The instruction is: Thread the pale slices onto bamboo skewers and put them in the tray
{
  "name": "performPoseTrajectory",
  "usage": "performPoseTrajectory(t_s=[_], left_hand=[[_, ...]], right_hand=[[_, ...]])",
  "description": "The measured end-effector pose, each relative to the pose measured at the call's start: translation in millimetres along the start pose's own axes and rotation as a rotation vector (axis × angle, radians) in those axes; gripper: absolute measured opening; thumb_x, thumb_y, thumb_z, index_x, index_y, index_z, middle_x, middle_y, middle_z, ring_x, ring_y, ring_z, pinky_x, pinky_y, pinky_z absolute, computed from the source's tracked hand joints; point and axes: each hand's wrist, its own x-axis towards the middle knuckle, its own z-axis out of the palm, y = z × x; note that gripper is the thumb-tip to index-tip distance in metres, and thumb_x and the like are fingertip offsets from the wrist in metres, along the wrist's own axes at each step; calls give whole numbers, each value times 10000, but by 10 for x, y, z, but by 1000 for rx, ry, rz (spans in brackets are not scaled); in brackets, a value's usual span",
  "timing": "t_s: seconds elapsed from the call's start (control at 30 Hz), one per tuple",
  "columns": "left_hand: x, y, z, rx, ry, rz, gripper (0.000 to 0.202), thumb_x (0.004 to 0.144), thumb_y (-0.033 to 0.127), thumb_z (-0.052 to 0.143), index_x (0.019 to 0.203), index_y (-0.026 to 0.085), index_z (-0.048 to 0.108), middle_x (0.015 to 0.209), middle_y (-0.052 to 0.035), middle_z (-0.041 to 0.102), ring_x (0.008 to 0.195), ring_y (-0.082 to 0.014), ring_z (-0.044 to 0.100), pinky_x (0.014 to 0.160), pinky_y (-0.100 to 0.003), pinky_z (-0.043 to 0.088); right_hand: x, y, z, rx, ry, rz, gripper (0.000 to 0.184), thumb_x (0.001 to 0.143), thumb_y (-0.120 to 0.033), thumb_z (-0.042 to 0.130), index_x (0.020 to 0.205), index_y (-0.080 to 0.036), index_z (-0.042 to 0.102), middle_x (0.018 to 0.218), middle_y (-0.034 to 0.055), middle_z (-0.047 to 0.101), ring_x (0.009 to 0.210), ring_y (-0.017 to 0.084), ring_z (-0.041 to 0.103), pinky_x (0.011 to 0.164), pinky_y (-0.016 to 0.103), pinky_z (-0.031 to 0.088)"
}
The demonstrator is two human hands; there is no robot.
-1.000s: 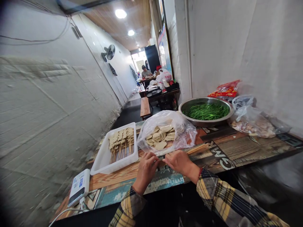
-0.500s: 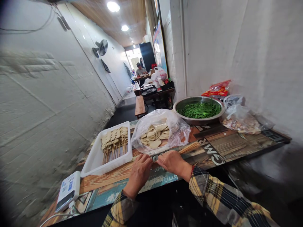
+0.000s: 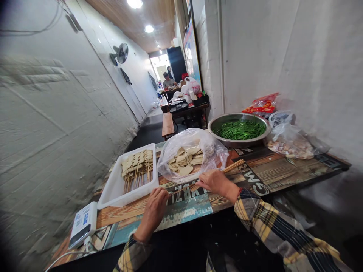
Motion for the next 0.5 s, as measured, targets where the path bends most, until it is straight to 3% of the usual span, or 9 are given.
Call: performPoseTrajectory(t_s=[0.2, 0.5], left_hand=[[-58, -105, -19, -65, 45, -38, 250, 952, 188, 381, 718, 192, 469, 745, -25, 520, 743, -178, 463, 708, -309, 388], [-45, -91, 5, -160, 26, -70, 259, 948, 253, 383, 717, 197, 485, 753, -25, 521, 754, -175, 490, 715, -300, 401]], right_hand=[[-43, 146, -46, -36, 5, -59, 401, 996, -401, 420, 735, -160, 605, 686, 46, 653, 627, 148, 563, 556, 285, 236], [-60, 137, -85, -56, -3, -53, 403, 996, -409, 418, 742, -165, 614, 695, 44, 656, 638, 149, 573, 555, 292, 248]])
